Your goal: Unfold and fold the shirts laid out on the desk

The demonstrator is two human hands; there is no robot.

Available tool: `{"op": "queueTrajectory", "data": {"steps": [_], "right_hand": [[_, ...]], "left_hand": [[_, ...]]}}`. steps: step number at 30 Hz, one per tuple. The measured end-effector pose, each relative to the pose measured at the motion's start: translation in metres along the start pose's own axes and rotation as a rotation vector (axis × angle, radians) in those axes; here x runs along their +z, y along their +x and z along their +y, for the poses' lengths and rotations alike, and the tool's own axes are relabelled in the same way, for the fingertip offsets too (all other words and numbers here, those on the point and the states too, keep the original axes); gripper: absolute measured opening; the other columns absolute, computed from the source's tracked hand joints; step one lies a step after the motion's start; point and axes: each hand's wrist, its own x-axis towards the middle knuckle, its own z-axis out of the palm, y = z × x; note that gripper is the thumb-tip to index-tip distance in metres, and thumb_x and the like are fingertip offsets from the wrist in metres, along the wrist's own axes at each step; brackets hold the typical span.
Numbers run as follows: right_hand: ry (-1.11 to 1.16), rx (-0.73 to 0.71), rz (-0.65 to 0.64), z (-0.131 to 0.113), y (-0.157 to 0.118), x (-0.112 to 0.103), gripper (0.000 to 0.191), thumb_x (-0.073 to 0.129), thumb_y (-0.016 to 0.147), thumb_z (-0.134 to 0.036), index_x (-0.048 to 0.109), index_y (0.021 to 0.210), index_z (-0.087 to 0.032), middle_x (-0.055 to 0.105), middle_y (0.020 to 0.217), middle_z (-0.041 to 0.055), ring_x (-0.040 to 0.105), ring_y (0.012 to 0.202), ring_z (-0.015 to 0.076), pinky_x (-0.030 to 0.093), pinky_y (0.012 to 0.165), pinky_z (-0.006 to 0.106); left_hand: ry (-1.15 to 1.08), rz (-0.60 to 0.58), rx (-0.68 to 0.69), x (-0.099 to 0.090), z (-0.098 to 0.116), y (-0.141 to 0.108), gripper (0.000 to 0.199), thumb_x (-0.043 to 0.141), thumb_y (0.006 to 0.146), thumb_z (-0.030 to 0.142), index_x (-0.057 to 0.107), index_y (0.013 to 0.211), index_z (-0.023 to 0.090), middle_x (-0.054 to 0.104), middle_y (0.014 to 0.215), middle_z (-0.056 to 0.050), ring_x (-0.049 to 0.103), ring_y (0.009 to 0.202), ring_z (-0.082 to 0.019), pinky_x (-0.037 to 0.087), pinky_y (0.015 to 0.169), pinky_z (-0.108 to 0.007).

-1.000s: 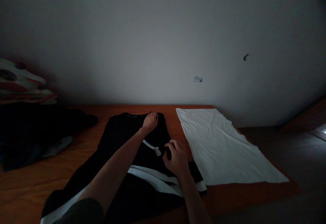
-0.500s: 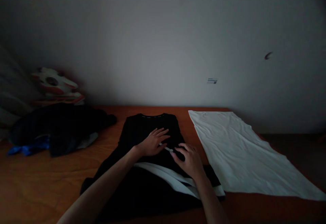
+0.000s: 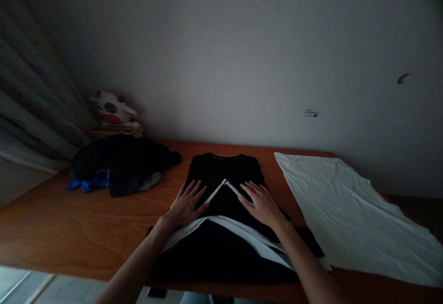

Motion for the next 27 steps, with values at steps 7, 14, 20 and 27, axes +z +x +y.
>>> {"op": "queueTrajectory", "data": {"steps": [7,14,20,27], "right_hand": [[-0.060,0.172,-0.084,-0.026,0.032,0.037,0.062,0.041,0.104,-0.054,0.038,0.158,-0.023,0.034,0.164,0.0171,0.030,0.153,0.0347,0.019,0.118,0.070],[-0.004,0.167,0.040,-0.021,0.033,0.040,0.058,0.046,0.101,-0.053,0.051,0.149,-0.020,0.045,0.158,0.0182,0.039,0.148,0.0321,0.024,0.119,0.064],[0.021,0.051,0.042,-0.011,0.037,0.034,0.050,0.048,0.103,-0.041,0.052,0.145,-0.016,0.051,0.153,0.0203,0.047,0.143,0.0308,0.030,0.117,0.058],[0.068,-0.014,0.049,0.000,0.004,0.005,0.037,0.052,0.101,-0.041,0.068,0.126,-0.019,0.063,0.141,0.0156,0.059,0.131,0.0292,0.042,0.112,0.048]], "left_hand": [[-0.039,-0.023,0.000,-0.013,0.008,0.001,0.074,0.040,0.098,0.068,0.039,0.157,0.024,0.028,0.167,-0.014,0.024,0.155,-0.037,0.020,0.123,-0.062],[-0.049,-0.010,-0.004,-0.010,0.003,0.006,0.075,0.043,0.096,0.069,0.040,0.157,0.026,0.030,0.167,-0.013,0.025,0.154,-0.037,0.019,0.123,-0.063],[-0.086,-0.030,-0.009,-0.014,-0.006,0.026,0.071,0.045,0.096,0.067,0.045,0.154,0.027,0.033,0.166,-0.012,0.028,0.154,-0.035,0.018,0.123,-0.062],[-0.256,-0.022,0.083,-0.053,-0.012,-0.023,0.053,0.051,0.098,0.054,0.061,0.139,0.024,0.053,0.154,-0.012,0.050,0.141,-0.028,0.038,0.119,-0.048]]}}
